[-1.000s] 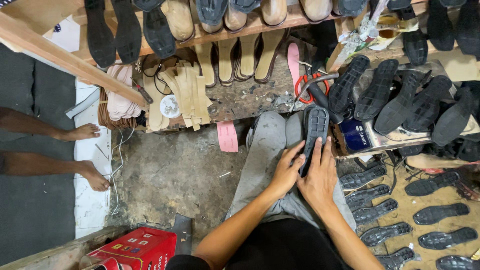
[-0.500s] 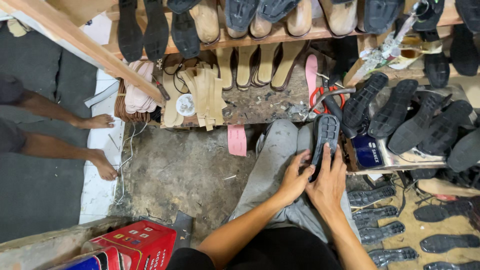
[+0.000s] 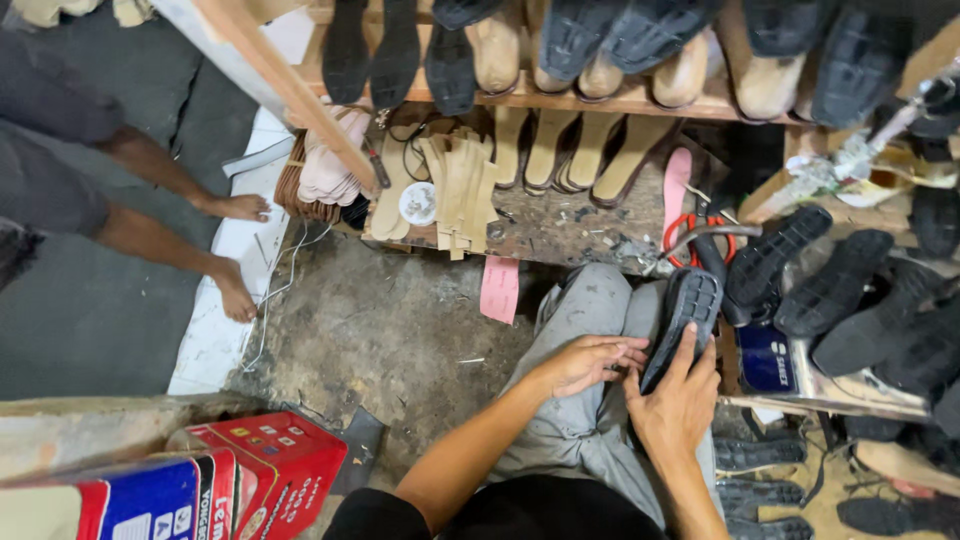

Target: The person sits on the floor of a shoe workshop and sorts rubber shoe soles. They pick soles from a wooden rack, pair and stack matching soles on their lap, and place stacked pairs back onto the rack, also handling a bundle of tan insoles.

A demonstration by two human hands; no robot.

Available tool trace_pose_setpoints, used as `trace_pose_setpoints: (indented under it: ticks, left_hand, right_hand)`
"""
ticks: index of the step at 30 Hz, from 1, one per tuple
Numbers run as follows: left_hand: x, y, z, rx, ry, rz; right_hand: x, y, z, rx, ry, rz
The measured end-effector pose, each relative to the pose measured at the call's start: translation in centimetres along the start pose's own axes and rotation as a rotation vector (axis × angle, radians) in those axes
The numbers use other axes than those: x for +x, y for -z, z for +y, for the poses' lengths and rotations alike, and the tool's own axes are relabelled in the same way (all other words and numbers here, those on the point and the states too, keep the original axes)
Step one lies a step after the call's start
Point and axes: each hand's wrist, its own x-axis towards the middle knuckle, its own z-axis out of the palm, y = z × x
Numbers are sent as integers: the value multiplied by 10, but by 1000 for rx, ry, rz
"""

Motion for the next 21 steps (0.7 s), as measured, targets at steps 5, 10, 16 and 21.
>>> trace_pose_setpoints:
  ticks: [5,10,16,21]
  left_hand:
    - [2,-5,5,12,-6,-10]
    - [-7,-23,15,-5,-34,41]
    - [-30,-33,25,267,-160,312]
    - [-44,-35,54,993,-573,698]
  right_hand:
    - [2,0,-3,-17,1,-8]
    - [8,3,-6,68,31,7]
    - [28,6,-19,144,156,-110]
    - [35,11,-38,-10,217,-200]
